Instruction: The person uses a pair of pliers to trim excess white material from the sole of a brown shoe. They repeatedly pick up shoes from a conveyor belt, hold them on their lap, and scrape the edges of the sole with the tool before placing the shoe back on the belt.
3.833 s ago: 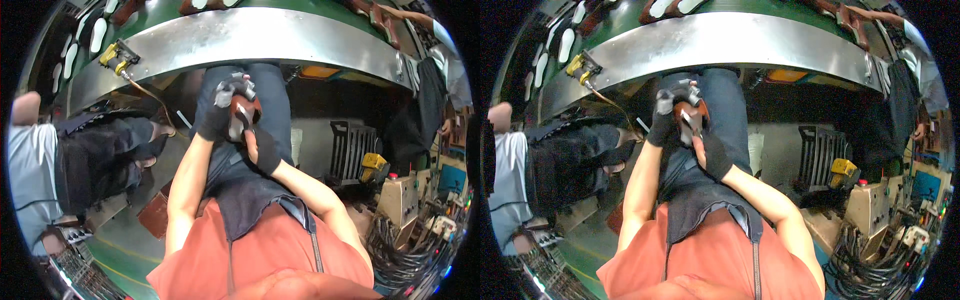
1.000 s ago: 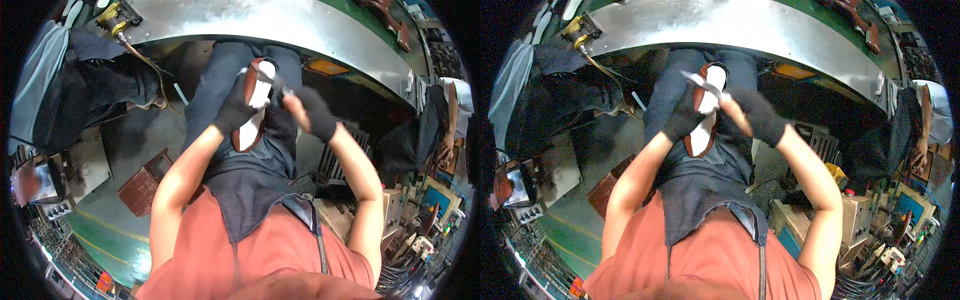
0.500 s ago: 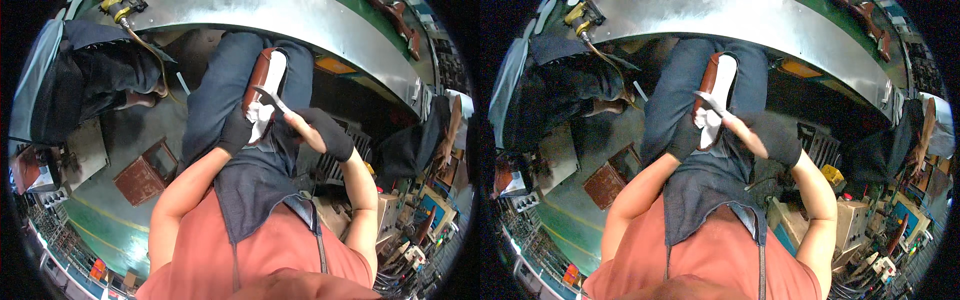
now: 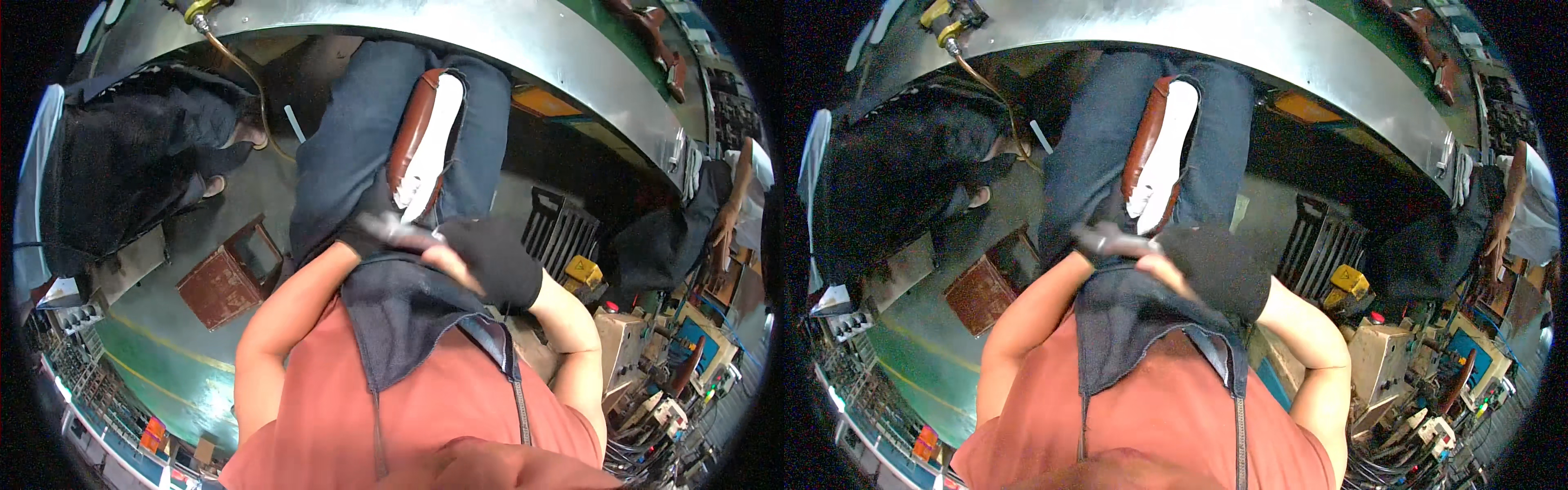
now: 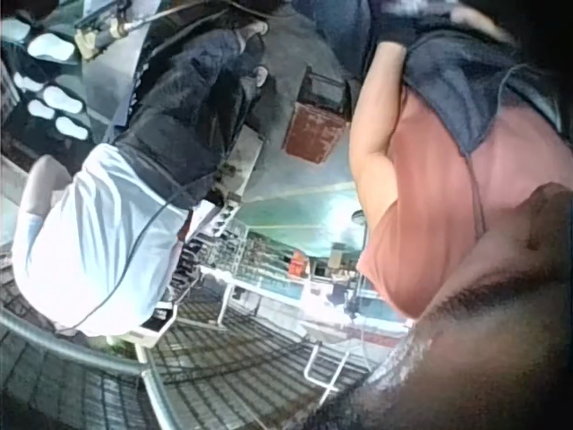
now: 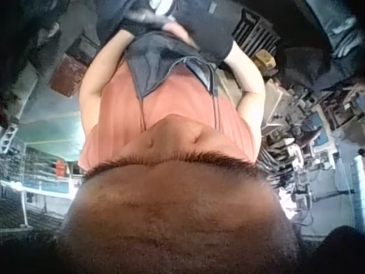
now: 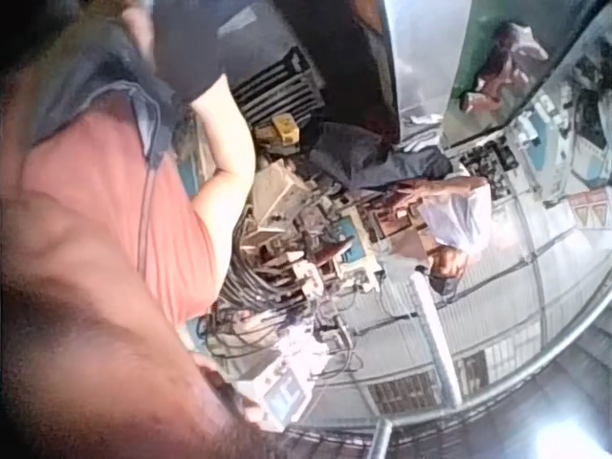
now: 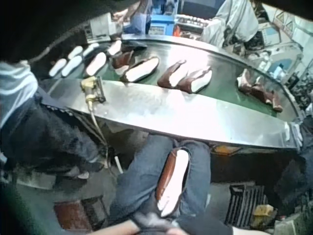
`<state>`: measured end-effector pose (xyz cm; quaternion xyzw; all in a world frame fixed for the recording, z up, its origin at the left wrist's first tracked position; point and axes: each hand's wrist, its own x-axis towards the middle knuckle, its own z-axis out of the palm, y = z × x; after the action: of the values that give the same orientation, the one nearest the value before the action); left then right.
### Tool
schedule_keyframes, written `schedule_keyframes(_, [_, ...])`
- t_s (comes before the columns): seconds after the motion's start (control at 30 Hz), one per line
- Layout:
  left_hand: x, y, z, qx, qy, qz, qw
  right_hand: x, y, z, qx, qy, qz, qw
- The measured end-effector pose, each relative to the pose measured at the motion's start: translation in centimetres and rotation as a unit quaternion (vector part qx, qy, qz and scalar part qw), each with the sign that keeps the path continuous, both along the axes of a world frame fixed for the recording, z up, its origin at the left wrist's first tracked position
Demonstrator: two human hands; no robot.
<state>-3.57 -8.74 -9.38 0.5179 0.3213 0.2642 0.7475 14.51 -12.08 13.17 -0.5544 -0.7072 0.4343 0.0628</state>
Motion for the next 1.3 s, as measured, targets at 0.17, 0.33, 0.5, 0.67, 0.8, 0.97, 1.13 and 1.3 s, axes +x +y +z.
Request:
schedule_keyframes(0.17, [-0.4, 2.8, 8.9, 0.003, 0.146, -0.187, 0.971, 2.1, 0.1, -6.4, -0.054, 0.008, -0.069, 0.996])
schedule_keyframes(0.33, [-5.7, 6.9, 15.6, 0.308, 0.301, -0.150, 0.890, 6.8, -4.4, -3.3, -0.114, 0.003, -0.206, 0.972])
schedule_keyframes(0.5, [-4.1, 13.3, 21.3, 0.257, 0.173, 0.043, 0.950, 8.2, -6.2, -1.2, -0.078, 0.084, -0.327, 0.938])
schedule_keyframes(0.67, [4.7, 6.4, 8.5, 0.322, 0.211, 0.047, 0.922, 6.1, -5.6, -2.1, -0.078, 0.131, -0.296, 0.943])
schedule_keyframes(0.8, [-0.4, 8.1, 6.8, -0.111, 0.062, -0.023, 0.992, 6.9, -4.8, -3.3, -0.091, 0.115, -0.271, 0.952])
schedule_keyframes(0.97, [2.3, 2.7, 7.0, 0.233, 0.202, -0.019, 0.951, 8.9, 0.9, -5.8, -0.123, 0.025, -0.081, 0.989])
schedule_keyframes(1.13, [2.0, 1.4, 5.6, 0.218, 0.171, -0.014, 0.961, 6.4, 1.2, -5.8, 0.049, -0.228, 0.011, 0.972])
schedule_keyframes(1.3, [2.4, 4.5, 6.5, 0.297, 0.198, -0.057, 0.932, 9.3, 1.7, -11.8, 0.198, -0.167, -0.004, 0.966])
